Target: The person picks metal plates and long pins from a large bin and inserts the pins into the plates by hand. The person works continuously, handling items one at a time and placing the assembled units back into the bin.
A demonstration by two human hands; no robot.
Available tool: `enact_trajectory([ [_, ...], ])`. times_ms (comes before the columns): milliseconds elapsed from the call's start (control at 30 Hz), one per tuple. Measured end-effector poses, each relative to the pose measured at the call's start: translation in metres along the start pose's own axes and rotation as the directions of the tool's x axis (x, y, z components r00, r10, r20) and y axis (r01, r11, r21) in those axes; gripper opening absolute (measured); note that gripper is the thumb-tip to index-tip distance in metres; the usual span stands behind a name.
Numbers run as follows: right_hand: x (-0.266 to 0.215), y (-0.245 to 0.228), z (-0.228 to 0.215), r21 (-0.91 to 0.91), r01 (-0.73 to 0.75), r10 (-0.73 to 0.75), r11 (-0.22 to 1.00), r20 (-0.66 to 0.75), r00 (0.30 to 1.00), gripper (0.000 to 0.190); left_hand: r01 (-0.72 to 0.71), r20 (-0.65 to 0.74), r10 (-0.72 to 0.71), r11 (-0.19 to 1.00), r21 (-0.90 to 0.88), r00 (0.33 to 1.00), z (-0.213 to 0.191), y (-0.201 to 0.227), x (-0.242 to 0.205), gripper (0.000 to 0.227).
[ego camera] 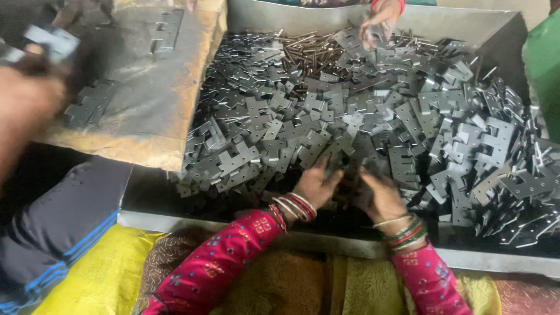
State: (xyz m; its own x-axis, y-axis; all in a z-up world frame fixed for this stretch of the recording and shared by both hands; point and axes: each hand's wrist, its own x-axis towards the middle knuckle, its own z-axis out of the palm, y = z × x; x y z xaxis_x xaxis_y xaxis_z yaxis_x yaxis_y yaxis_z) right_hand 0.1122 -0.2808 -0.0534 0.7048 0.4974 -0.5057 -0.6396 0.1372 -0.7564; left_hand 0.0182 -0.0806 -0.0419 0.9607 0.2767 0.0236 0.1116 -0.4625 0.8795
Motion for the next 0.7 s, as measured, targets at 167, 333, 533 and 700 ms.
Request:
enact_trajectory([
  [167,-0.013,0.025,0.051,-0.286,0.434,-0.398,0.854,0.177,0.9,0.064,-0.023,0.148,-0.031,0.937,0.349,0.989,-0.01,0.031,-0.028,0.08],
  [333,-0.028,-0.043,0.06,-0.954,0.292,-0.475,-0.071,0.289,0.831,0.048,-0.055,-0.193,0.089,0.983,0.173,0.977,-0.023,-0.009,0.004,0.051],
  [533,-0.01,-0.075,0.056,-0.824,0.295,-0.35,-0.484,0.491,0.797,0.046,0.04,0.062,0.011,0.649,-0.76,0.998,-0.031,-0.076,0.032,0.049],
  [700,-0.006,-0.06,0.054,-0.807,0.288,-0.312,-0.516,0.49,0.814,0.052,-0.175,-0.098,0.167,0.981,-0.081,0.981,-0.038,-0.056,0.025,0.04],
])
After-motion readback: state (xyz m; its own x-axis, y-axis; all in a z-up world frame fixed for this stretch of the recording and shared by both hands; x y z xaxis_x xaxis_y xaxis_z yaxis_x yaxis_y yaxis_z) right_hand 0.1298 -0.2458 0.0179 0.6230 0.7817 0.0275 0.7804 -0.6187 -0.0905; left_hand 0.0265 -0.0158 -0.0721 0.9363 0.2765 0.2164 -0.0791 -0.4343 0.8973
